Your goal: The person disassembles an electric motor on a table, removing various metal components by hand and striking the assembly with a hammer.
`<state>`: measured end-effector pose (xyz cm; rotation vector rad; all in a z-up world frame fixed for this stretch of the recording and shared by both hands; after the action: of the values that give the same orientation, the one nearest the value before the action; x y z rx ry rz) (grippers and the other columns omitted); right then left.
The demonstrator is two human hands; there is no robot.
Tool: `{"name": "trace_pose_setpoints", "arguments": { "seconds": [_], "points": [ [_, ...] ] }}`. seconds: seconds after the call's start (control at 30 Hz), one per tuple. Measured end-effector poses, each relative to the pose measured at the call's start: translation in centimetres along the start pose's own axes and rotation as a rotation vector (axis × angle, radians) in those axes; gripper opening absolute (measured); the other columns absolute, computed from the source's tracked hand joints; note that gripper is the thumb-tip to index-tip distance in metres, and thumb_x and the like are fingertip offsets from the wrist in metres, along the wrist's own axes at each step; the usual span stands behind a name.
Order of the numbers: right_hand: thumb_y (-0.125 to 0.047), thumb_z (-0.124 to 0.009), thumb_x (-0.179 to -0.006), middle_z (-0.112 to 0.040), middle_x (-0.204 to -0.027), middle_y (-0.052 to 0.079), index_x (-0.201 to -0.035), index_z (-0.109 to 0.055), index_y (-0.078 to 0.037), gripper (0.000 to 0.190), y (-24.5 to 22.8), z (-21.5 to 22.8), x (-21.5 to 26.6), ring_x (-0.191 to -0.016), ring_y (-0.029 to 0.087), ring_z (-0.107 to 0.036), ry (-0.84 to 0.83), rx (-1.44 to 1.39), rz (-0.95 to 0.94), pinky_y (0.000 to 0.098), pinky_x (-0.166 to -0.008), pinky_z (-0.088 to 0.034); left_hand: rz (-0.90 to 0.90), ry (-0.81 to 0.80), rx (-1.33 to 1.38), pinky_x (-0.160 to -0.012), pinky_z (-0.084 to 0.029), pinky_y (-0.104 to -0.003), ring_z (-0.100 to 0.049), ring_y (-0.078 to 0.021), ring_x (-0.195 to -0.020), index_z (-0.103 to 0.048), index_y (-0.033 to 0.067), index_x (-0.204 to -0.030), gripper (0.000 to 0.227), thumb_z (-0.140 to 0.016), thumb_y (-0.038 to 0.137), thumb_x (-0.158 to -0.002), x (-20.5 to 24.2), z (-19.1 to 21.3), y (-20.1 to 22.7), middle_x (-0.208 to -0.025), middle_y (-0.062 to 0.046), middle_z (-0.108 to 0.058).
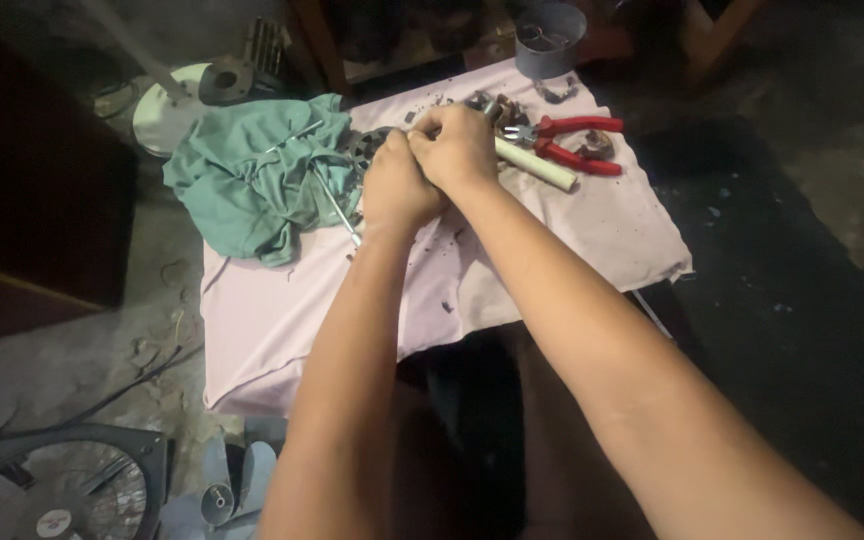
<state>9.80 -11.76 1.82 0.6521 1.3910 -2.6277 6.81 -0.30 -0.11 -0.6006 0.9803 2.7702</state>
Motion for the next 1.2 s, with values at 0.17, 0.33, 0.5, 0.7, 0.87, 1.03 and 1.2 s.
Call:
{"name": "trace_pose_setpoints", "arguments": {
  "seconds": [0.17,0.33,0.5,0.7,0.87,1.03,1.2],
  "points": [
    [-0.018,-0.077,-0.076,-0.077,-0.082,0.014,-0.079,-0.081,-0.01,0.01,1.7,-1.7,-1.5,-0.08,0.028,-0.076,0.019,0.019,-0.007,0.0373,-0.083,-0.059,0.034,-0.02,0.008,-0.094,-0.051,-0.049,-0.062,-0.0469,-0.111,-0.05,-0.0041,-0.128,0.073,-0.079,0.026,-0.068,1.0,-0.3,-0.5,-0.122,-0.03,-0.062],
    [-0.022,-0.078,-0.074,-0.076,-0.082,0.015,-0.079,-0.082,-0.011,0.012,3.3,-3.2,-2.5,-0.081,0.031,-0.075,0.0,0.022,-0.089,0.039,-0.082,-0.058,-0.099,0.119,0.11,-0.099,-0.048,-0.049,-0.055,-0.0495,-0.119,-0.04,-0.0064,-0.146,0.097,-0.087,0.026,-0.068,3.7,3.2,3.0,-0.135,-0.035,-0.05],
    [-0.021,-0.078,-0.073,-0.075,-0.081,0.017,-0.078,-0.082,-0.01,0.013,3.7,-3.3,-2.8,-0.079,0.032,-0.075,0.064,0.025,-0.017,0.0396,-0.08,-0.059,-0.22,0.2,0.549,-0.101,-0.051,-0.038,-0.062,-0.0322,-0.113,-0.053,0.0003,-0.146,0.061,-0.072,0.011,-0.089,16.1,10.2,12.1,-0.131,-0.021,-0.06],
    [-0.022,-0.078,-0.072,-0.075,-0.079,0.015,-0.076,-0.08,-0.009,0.014,3.5,-3.5,-2.4,-0.076,0.031,-0.075,0.065,-0.015,-0.039,0.0387,-0.077,-0.059,-0.271,-0.031,0.286,-0.097,-0.051,-0.041,-0.062,-0.0332,-0.112,-0.054,0.0014,-0.14,0.057,-0.073,0.012,-0.088,15.6,11.3,17.0,-0.126,-0.02,-0.061],
    [-0.023,-0.078,-0.072,-0.074,-0.073,0.016,-0.074,-0.079,-0.007,0.016,4.8,-5.1,-3.1,-0.068,0.028,-0.076,0.065,-0.026,0.022,0.0381,-0.07,-0.059,-0.371,-0.123,0.108,-0.093,-0.051,-0.043,-0.061,-0.034,-0.111,-0.056,0.0023,-0.136,0.053,-0.073,0.013,-0.086,11.7,7.9,19.7,-0.123,-0.019,-0.062],
    [-0.027,-0.078,-0.074,-0.072,-0.071,0.018,-0.071,-0.078,-0.006,0.021,5.0,-7.3,-2.4,-0.069,0.032,-0.074,0.096,-0.011,0.025,0.0409,-0.069,-0.058,-0.364,-0.222,-0.091,-0.09,-0.051,-0.045,-0.061,-0.0349,-0.11,-0.057,0.0032,-0.131,0.05,-0.073,0.015,-0.085,11.8,8.1,18.7,-0.119,-0.019,-0.062],
    [-0.032,-0.077,-0.077,-0.074,-0.076,0.017,-0.077,-0.08,-0.009,0.023,5.2,-4.4,-3.2,-0.072,0.032,-0.075,0.01,0.067,-0.01,0.0416,-0.071,-0.058,-0.37,-0.267,-0.253,-0.086,-0.051,-0.047,-0.06,-0.0357,-0.109,-0.059,0.0042,-0.126,0.047,-0.073,0.016,-0.083,9.0,8.4,19.2,-0.116,-0.018,-0.063]
  ]
}}
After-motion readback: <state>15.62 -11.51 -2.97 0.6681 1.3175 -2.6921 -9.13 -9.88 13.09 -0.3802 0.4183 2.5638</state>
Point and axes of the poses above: each hand's wrist, its own x-axis away from the middle knuckle, its own z-axis out of the back of the hand, y = z × x, the point moved 7 cm from there along -x, towards the middle knuckle
